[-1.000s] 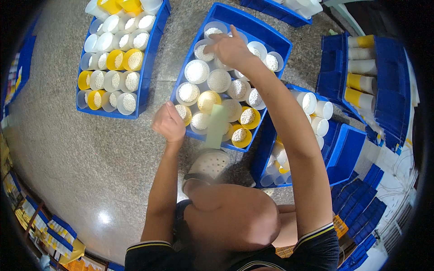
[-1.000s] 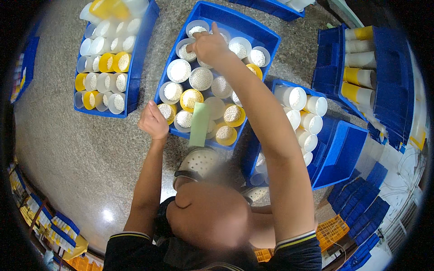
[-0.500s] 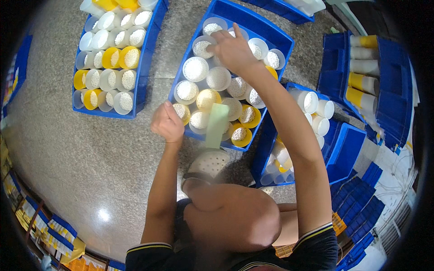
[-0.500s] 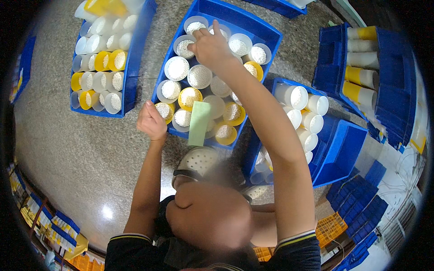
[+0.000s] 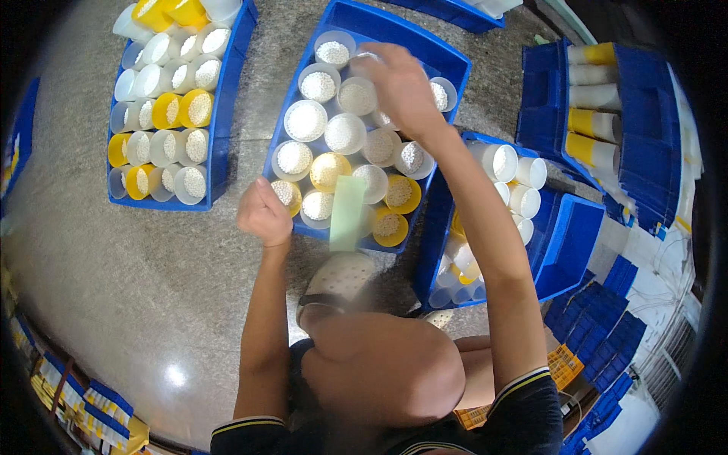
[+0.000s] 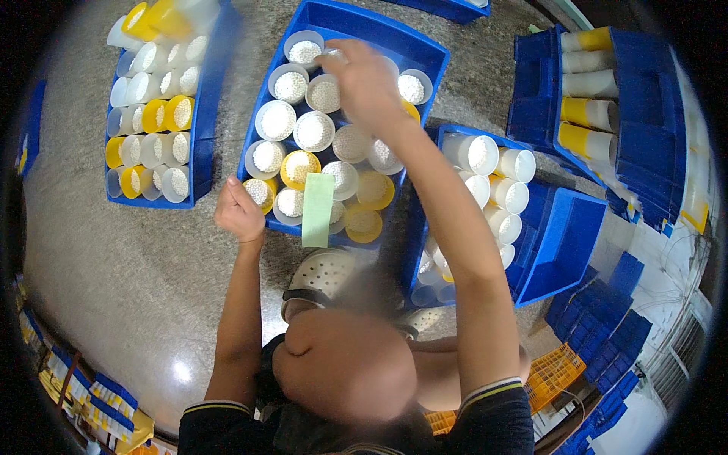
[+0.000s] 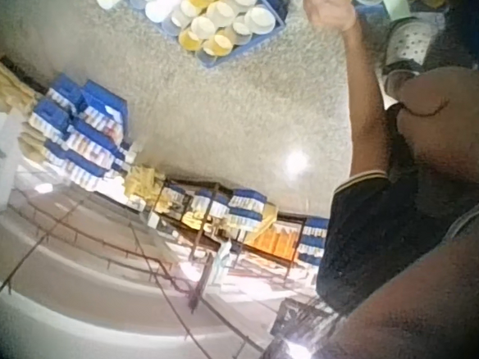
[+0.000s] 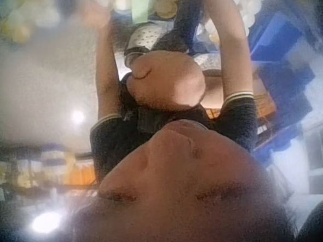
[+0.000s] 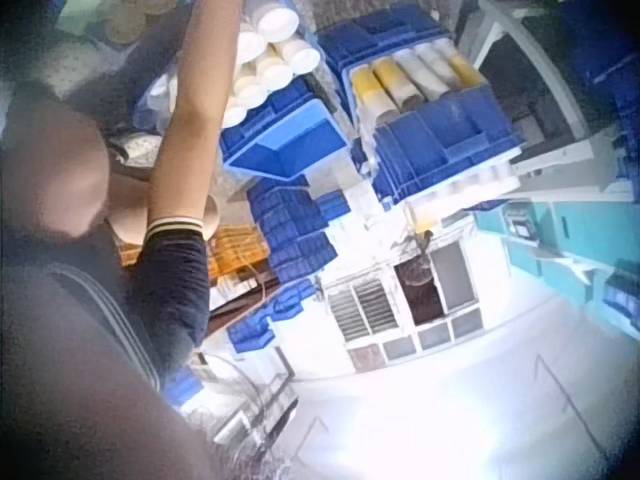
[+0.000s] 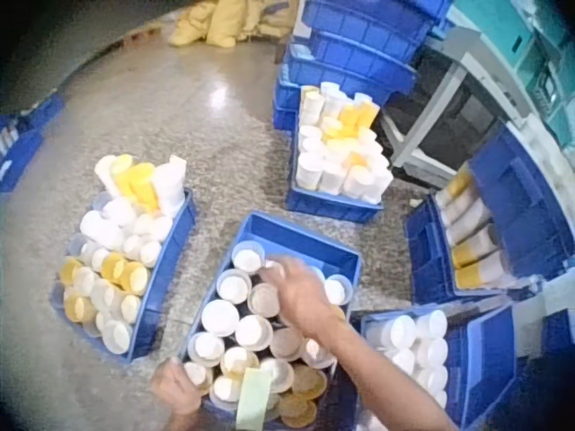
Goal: The person sorts small white and yellow cups filled with white pellets into blue trays, then weighs individual cups on a digital scale and returns them to trays. The person also places a tray of cups onto a machine and continues sorting and arranging cups.
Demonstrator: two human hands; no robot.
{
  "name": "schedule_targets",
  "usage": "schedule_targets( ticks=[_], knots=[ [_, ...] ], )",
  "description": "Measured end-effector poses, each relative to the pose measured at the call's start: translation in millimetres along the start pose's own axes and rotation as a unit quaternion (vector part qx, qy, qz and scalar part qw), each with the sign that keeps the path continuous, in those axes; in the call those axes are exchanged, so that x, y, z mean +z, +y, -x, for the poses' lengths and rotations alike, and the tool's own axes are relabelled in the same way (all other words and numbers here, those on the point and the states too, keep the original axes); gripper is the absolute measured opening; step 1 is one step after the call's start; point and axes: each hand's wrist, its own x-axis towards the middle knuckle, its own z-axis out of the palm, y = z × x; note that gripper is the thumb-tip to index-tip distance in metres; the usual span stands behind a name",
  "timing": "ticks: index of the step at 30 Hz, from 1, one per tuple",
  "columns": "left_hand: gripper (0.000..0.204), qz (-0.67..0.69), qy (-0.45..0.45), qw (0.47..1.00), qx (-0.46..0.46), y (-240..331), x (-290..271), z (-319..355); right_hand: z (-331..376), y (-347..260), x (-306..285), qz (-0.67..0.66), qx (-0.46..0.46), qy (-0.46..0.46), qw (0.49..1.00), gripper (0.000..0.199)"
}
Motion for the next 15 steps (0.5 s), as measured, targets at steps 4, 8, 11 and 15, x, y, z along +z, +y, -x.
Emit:
schedule_targets(
  ticks=[4,8,11,15],
  knots=[
    [0.042,-0.015,0.015,1.000,0.022,-1,2,0,19,38,-43,0.008,0.127,0.029,0.991,0.028],
    [0.042,-0.012,0.013,1.000,0.015,-1,2,0,33,64,-65,0.043,0.178,-0.073,0.980,0.030],
    [0.042,-0.014,0.011,1.000,0.012,0,2,0,44,67,-65,0.059,0.220,-0.184,0.956,0.033],
    [0.043,-0.017,0.017,0.999,0.023,1,1,0,50,56,-47,-0.030,0.153,-0.169,0.973,0.035]
  ],
)
